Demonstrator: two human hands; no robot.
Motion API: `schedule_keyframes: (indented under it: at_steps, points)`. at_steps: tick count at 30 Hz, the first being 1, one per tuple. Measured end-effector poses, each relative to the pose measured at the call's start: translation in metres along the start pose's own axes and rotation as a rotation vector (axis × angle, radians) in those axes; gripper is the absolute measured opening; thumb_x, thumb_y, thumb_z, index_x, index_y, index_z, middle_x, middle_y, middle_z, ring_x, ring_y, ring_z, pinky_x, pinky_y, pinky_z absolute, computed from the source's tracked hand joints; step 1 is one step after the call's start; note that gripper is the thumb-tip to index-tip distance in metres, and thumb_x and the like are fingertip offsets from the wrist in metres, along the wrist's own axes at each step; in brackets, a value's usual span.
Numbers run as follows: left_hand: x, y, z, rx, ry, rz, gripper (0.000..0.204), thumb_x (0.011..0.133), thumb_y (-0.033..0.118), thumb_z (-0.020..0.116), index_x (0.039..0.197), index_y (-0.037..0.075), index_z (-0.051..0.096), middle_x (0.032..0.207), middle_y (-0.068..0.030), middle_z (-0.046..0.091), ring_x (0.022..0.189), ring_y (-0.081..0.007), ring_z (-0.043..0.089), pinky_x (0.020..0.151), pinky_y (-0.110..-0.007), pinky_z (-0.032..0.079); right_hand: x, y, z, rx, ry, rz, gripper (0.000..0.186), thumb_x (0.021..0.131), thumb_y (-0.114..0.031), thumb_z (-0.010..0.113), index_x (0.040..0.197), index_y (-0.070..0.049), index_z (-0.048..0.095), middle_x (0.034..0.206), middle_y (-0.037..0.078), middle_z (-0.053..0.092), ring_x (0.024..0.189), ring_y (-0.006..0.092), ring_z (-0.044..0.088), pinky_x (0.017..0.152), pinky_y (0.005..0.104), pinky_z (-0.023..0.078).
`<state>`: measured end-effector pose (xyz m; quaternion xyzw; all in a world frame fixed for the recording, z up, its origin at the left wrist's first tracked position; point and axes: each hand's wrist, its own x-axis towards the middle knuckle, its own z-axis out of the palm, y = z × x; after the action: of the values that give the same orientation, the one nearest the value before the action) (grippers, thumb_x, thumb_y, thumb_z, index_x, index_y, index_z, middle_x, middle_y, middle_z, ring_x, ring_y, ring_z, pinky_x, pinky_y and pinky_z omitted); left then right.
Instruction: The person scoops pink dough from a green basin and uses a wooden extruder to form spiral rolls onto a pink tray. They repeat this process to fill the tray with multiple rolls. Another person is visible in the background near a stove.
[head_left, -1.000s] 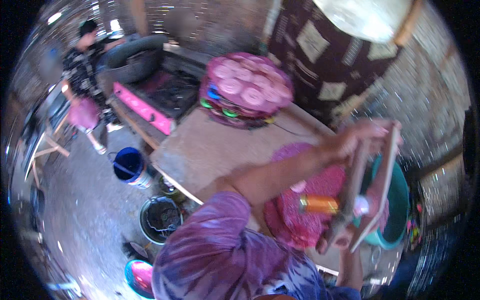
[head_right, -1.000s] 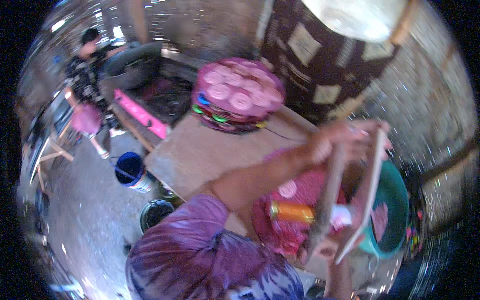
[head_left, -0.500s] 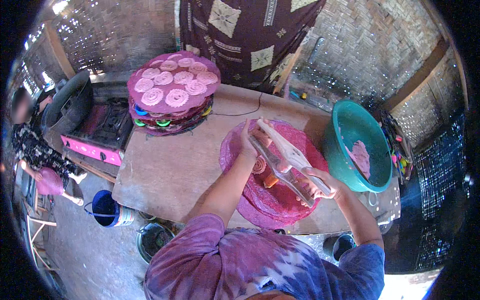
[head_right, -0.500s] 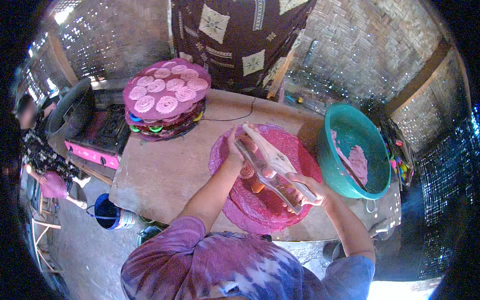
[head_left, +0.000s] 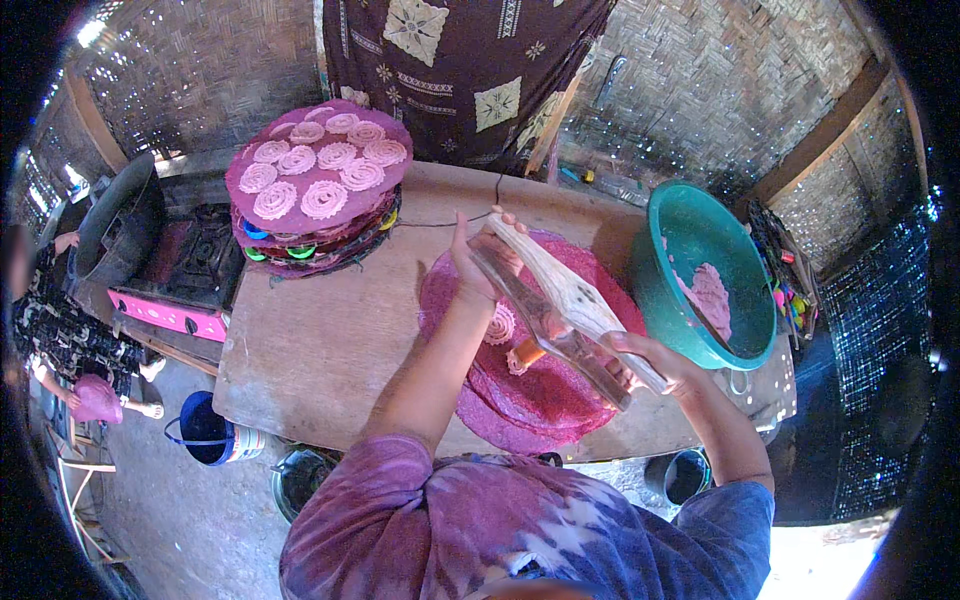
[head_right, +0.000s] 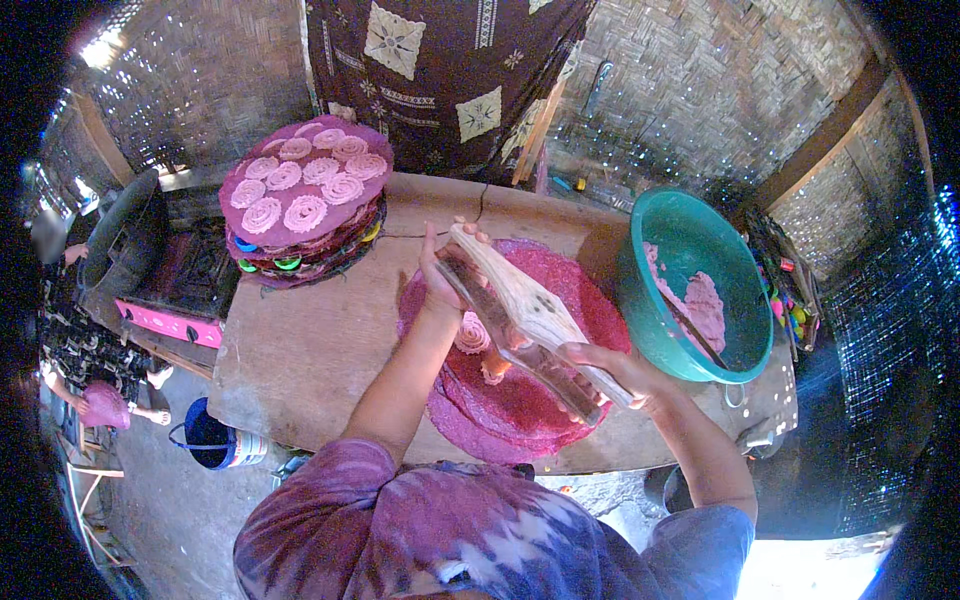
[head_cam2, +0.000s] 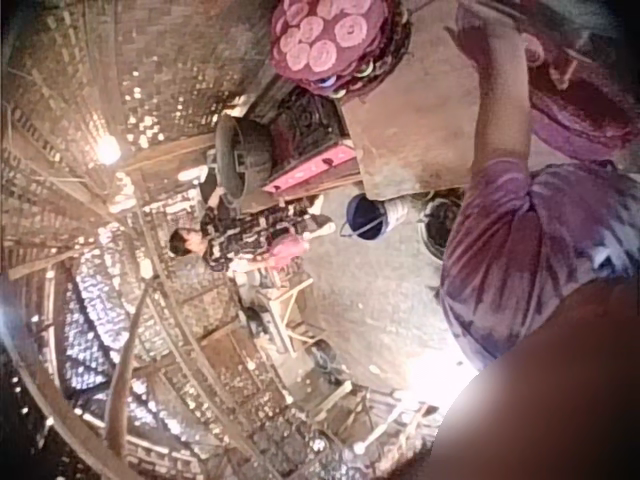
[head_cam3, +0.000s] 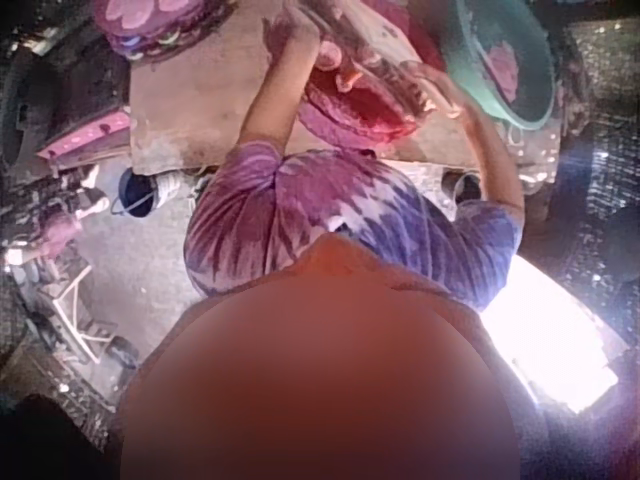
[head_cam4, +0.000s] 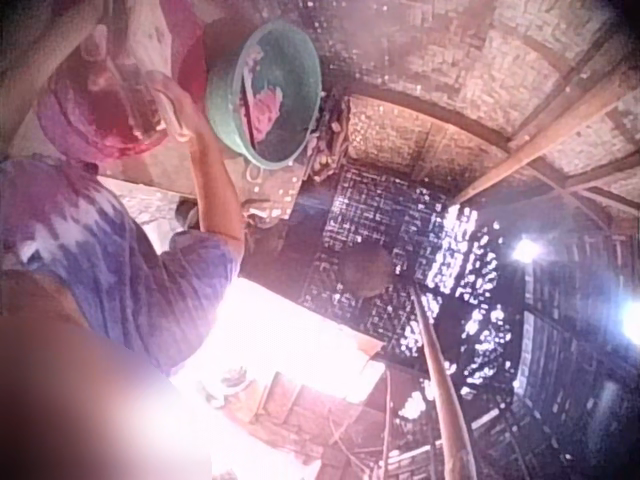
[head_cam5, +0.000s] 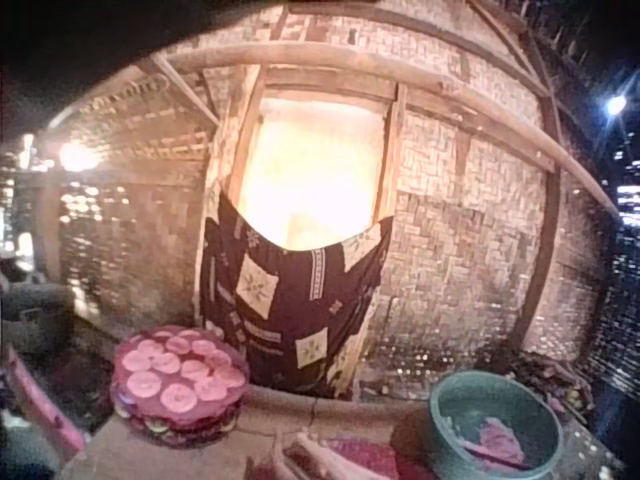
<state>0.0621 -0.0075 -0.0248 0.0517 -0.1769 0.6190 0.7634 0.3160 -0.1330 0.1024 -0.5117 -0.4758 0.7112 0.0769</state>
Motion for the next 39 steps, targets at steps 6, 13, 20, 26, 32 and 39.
schedule_keyframes:
  at_steps: [6, 13, 20, 26, 32, 39]
  points:
    - [0.020, -0.003, 0.000, 0.000, -0.109, -0.009, 0.058, 0.091, 0.061, 0.046, 0.102, 0.006, 0.060, 0.099, -0.0122, 0.062, 0.097, -0.0305, 0.058, 0.086, -0.041, 0.049, -0.004, -0.008, -0.002, -0.067, 0.074, -0.046, 0.063, 0.090, -0.057, 0.053, 0.116, -0.001, 0.060, 0.095, 0.015, 0.069, 0.075, 0.0196, 0.068, 0.059, 0.0283, 0.051]
    - [-0.001, -0.010, 0.013, 0.082, 0.100, -0.007, 0.057, 0.091, 0.063, 0.045, 0.101, 0.008, 0.060, 0.089, -0.0094, 0.062, 0.090, -0.0296, 0.060, 0.072, -0.041, 0.053, -0.018, 0.010, 0.005, -0.068, 0.133, -0.103, 0.062, 0.086, -0.057, 0.059, 0.106, 0.001, 0.064, 0.082, 0.013, 0.069, 0.066, 0.0200, 0.067, 0.054, 0.0288, 0.050]
    - [0.030, -0.006, 0.007, 0.121, -0.007, -0.056, 0.050, 0.091, 0.062, 0.047, 0.097, 0.014, 0.059, 0.087, -0.0047, 0.060, 0.086, -0.0262, 0.058, 0.076, -0.042, 0.051, 0.000, 0.011, 0.001, -0.094, 0.154, -0.150, 0.058, 0.089, -0.053, 0.058, 0.107, 0.002, 0.064, 0.081, 0.014, 0.069, 0.066, 0.0212, 0.067, 0.057, 0.0330, 0.055]
    - [0.010, 0.014, -0.007, 0.296, 0.070, 0.074, 0.039, 0.091, 0.052, 0.050, 0.097, 0.014, 0.059, 0.084, -0.0047, 0.060, 0.079, -0.0243, 0.060, 0.071, -0.043, 0.053, 0.018, 0.026, 0.002, -0.020, 0.042, -0.120, 0.063, 0.093, -0.054, 0.050, 0.121, 0.002, 0.056, 0.095, 0.018, 0.068, 0.077, 0.0278, 0.069, 0.067, 0.0402, 0.058]
    - [0.020, 0.000, -0.018, 0.033, -0.056, 0.038, 0.057, 0.087, 0.063, 0.051, 0.099, 0.008, 0.057, 0.083, -0.0081, 0.062, 0.076, -0.0276, 0.062, 0.066, -0.037, 0.054, 0.083, 0.093, -0.013, 0.598, -0.452, -0.224, 0.094, 0.086, -0.077, 0.032, 0.145, -0.004, 0.032, 0.122, 0.031, 0.055, 0.100, 0.0522, 0.059, 0.079, 0.0703, 0.048]
    - [0.019, 0.009, -0.002, 0.067, 0.037, 0.052, 0.064, 0.088, 0.069, 0.045, 0.089, 0.007, 0.062, 0.082, -0.0102, 0.063, 0.072, -0.0285, 0.064, 0.043, -0.032, 0.051, 0.118, 0.110, 0.021, 1.080, -0.536, -0.331, 0.093, 0.087, -0.073, 0.040, 0.142, 0.001, 0.034, 0.127, 0.029, 0.052, 0.112, 0.0467, 0.053, 0.090, 0.0674, 0.043]
